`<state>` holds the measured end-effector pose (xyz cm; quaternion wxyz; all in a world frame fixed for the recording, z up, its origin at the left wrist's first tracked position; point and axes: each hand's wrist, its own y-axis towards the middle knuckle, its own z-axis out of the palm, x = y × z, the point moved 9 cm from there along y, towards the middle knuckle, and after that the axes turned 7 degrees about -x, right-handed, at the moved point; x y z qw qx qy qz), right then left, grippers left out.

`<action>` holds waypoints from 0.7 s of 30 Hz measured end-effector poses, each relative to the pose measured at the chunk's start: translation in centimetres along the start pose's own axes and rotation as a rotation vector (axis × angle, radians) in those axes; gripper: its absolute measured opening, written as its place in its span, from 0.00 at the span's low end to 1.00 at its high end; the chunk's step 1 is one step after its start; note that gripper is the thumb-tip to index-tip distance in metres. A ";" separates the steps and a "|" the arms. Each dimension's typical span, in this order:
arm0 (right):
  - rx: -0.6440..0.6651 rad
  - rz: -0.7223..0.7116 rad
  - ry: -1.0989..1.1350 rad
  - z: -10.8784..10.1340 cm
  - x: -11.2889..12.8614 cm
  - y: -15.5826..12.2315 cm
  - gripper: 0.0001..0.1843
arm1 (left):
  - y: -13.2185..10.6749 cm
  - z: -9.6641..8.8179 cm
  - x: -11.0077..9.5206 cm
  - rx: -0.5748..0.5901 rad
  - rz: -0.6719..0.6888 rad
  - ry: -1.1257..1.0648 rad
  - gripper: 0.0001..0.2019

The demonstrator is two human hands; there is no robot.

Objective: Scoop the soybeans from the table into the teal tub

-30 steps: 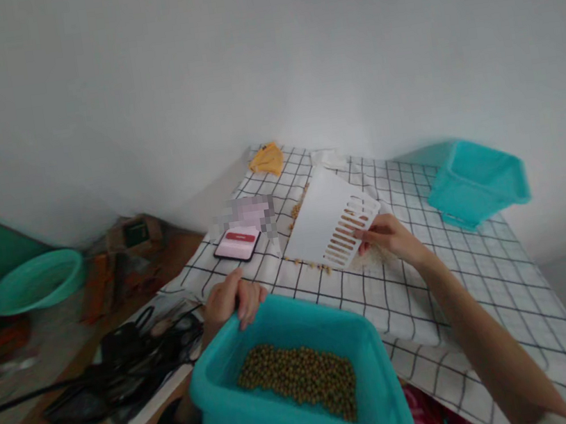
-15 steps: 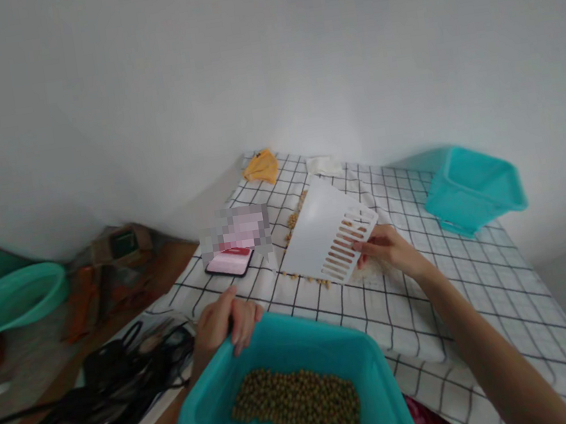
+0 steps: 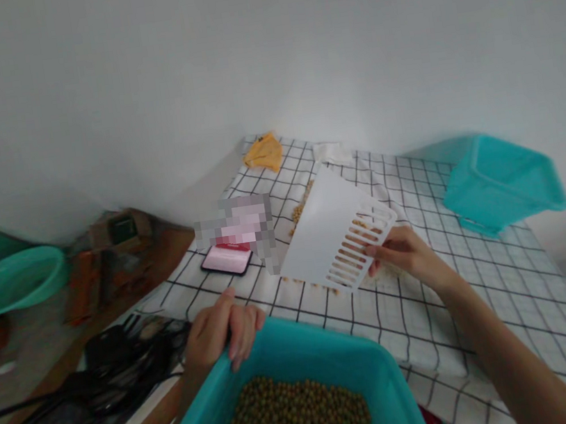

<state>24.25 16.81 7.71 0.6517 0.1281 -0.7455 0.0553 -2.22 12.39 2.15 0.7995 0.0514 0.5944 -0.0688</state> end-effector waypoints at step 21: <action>-0.010 0.016 -0.128 -0.1 0.0 -0.1 0.18 | -0.2 -0.3 0.4 0.128 -0.055 -0.023 0.33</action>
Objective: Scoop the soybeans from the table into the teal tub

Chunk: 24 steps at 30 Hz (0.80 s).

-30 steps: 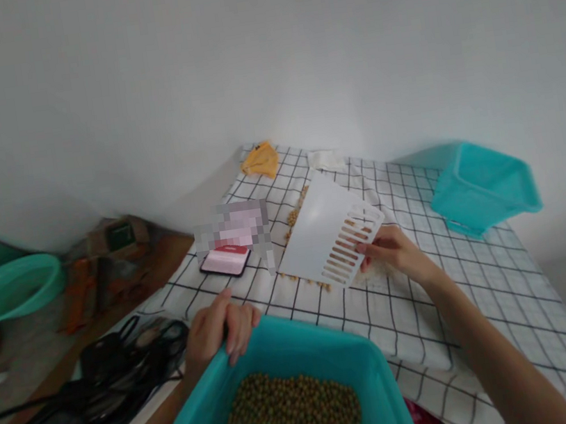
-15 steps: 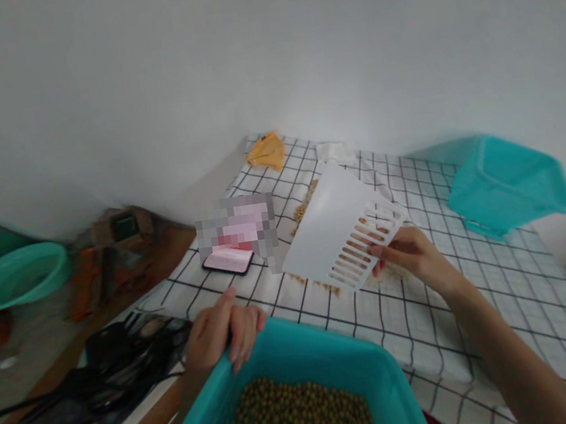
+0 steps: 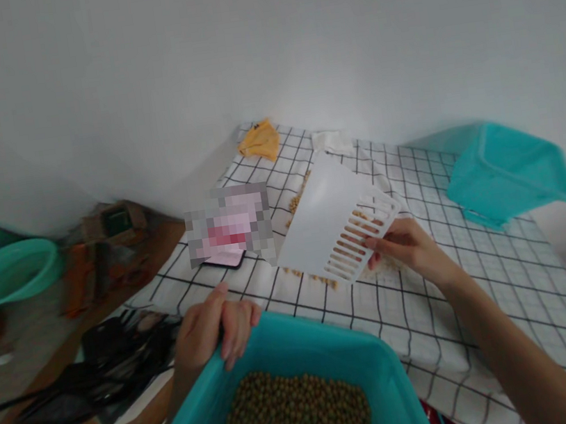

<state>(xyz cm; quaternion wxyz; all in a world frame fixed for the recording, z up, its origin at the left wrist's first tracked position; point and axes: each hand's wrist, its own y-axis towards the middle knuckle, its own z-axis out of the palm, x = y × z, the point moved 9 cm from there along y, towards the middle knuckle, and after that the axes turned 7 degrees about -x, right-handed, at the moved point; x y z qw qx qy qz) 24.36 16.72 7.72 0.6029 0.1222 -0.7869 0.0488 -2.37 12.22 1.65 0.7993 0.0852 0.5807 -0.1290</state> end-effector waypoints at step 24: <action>0.098 0.081 0.092 1.3 -0.6 -0.1 0.16 | -0.5 0.1 -0.3 -0.077 -0.004 -0.010 0.34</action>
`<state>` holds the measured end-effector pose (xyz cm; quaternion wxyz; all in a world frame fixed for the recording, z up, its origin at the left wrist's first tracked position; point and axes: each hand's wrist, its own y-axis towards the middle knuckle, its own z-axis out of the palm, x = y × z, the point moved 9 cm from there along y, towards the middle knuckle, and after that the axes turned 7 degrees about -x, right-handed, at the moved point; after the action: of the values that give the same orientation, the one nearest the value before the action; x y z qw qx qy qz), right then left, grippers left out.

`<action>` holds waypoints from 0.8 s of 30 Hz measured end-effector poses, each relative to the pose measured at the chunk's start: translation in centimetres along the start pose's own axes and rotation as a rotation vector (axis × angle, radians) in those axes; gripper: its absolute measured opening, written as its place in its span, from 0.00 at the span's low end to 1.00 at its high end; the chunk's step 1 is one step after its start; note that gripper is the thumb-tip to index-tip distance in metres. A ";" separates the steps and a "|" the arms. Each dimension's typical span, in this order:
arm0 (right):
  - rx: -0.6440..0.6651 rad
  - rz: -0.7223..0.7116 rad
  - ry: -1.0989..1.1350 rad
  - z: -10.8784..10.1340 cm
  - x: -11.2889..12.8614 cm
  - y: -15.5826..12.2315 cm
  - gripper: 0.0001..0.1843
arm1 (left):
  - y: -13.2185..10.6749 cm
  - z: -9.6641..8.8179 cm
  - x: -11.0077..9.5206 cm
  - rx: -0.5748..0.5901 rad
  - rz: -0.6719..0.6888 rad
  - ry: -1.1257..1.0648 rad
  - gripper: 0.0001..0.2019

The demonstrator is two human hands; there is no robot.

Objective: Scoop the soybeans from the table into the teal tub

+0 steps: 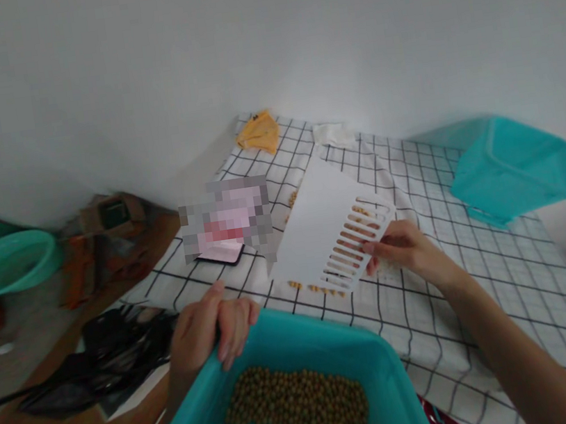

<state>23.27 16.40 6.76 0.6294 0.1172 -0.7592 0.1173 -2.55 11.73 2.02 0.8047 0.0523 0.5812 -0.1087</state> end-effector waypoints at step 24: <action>0.204 0.187 0.158 2.3 -1.5 -0.7 0.12 | 0.2 -0.1 -0.4 -0.167 0.037 0.003 0.37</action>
<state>21.63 15.04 4.88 0.6583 0.0998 -0.6991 0.2606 -2.74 12.01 2.31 0.8073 -0.0039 0.5884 -0.0448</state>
